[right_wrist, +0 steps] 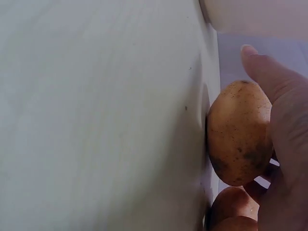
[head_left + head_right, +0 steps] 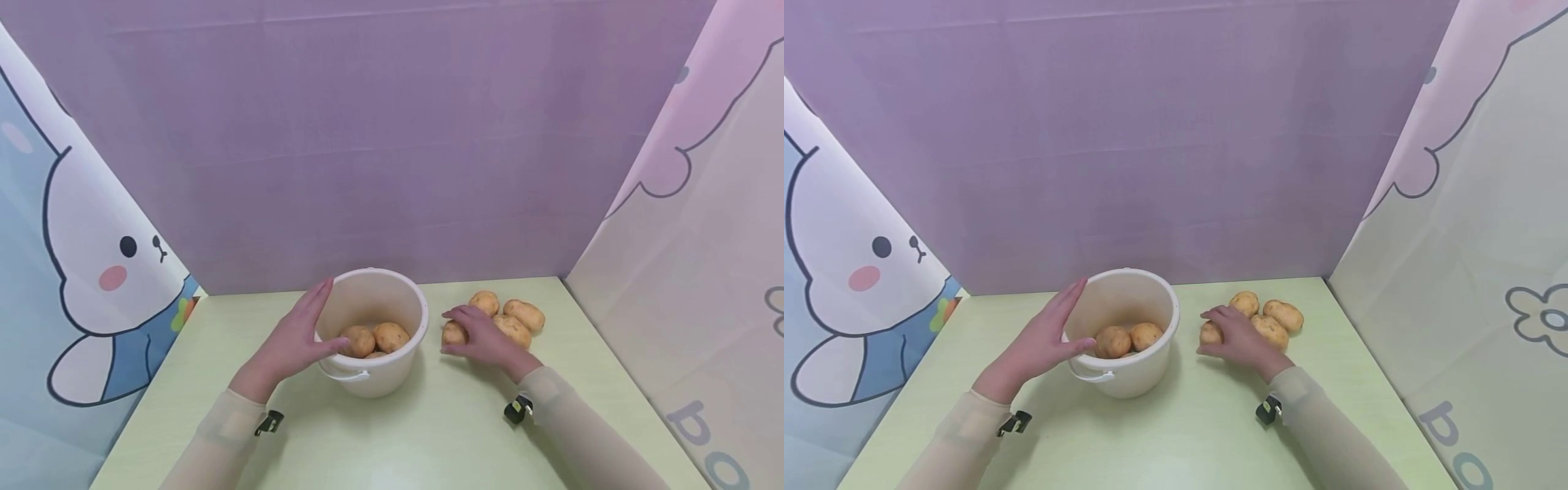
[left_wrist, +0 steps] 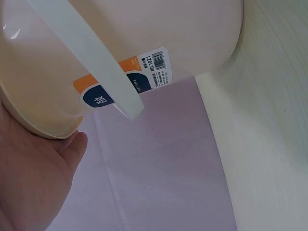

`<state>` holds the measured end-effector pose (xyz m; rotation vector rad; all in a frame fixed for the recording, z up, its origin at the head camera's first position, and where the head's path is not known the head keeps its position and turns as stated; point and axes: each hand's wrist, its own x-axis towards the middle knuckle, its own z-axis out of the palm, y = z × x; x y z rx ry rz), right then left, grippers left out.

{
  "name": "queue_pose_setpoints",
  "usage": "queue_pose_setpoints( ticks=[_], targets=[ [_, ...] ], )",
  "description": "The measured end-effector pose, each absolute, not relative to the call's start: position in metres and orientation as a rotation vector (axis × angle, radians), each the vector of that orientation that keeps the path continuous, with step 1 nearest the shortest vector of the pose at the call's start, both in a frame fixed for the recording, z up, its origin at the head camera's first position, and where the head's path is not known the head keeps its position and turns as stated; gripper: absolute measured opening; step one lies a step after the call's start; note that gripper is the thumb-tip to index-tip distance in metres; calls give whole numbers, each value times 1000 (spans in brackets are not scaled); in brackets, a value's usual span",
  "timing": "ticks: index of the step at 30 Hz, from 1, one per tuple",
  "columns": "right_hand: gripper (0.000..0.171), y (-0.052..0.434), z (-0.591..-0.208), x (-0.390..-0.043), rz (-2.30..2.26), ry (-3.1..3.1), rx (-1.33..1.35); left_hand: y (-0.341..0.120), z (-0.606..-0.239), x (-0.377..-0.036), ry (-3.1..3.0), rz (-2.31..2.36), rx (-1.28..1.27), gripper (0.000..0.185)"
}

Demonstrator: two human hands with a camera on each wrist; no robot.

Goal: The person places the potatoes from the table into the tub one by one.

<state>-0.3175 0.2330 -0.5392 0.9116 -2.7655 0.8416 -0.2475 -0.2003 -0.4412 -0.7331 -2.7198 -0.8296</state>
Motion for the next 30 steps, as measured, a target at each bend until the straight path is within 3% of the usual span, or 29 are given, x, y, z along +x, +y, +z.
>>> queue_pose_setpoints(
  ticks=[30],
  targets=[
    [68,232,-544,-315,810,-2813,930,-200,-440,-245,-2722,-842,-727,117]
  ],
)
